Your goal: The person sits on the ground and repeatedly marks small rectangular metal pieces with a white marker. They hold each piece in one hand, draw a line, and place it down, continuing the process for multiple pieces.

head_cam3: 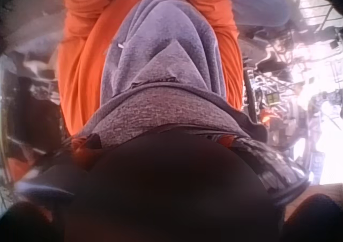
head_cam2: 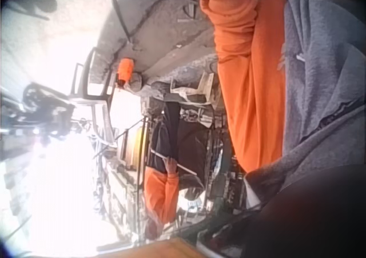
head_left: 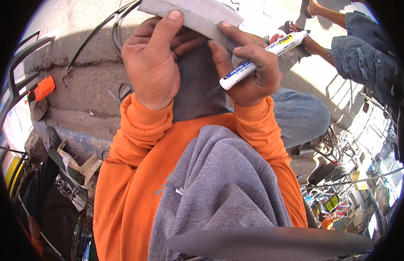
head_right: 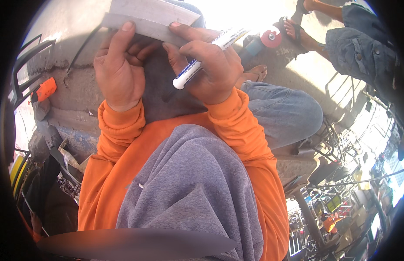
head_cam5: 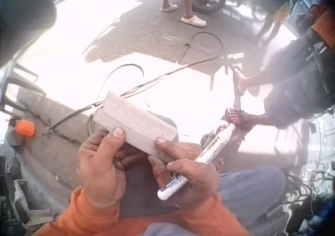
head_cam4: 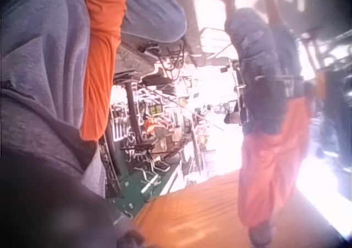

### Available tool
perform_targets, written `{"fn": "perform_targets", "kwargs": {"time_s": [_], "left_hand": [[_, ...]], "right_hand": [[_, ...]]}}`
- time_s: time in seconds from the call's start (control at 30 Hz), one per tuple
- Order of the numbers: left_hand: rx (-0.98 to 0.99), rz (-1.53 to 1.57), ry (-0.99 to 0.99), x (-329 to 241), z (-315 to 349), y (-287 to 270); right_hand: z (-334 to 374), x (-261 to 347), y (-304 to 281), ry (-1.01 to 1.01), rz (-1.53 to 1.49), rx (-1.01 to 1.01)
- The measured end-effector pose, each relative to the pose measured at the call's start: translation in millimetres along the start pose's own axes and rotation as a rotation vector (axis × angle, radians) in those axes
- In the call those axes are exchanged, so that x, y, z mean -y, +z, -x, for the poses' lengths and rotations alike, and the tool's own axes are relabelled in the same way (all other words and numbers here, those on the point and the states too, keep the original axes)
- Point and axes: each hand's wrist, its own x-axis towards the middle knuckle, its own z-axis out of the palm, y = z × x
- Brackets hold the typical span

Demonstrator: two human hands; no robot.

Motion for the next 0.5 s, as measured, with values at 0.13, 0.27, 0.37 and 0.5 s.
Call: {"fn": "perform_targets", "kwargs": {"time_s": [0.13, 0.27, 0.37, 0.5], "left_hand": [[0.061, 0.071, -0.007, -1, 2, -4], [0.06, 0.018, -0.058, -1, 14, -16], [0.073, 0.031, -0.091, 1, 24, -27], [0.131, 0.05, -0.084, 6, 30, -37]], "right_hand": [[2, 0, -1, 0.015, -0.014, 0.001], [10, 6, -6, 0.008, -0.051, 0.049], [16, 8, -1, 0.02, -0.119, -0.046], [20, 7, -2, 0.032, -0.167, -0.008]]}}
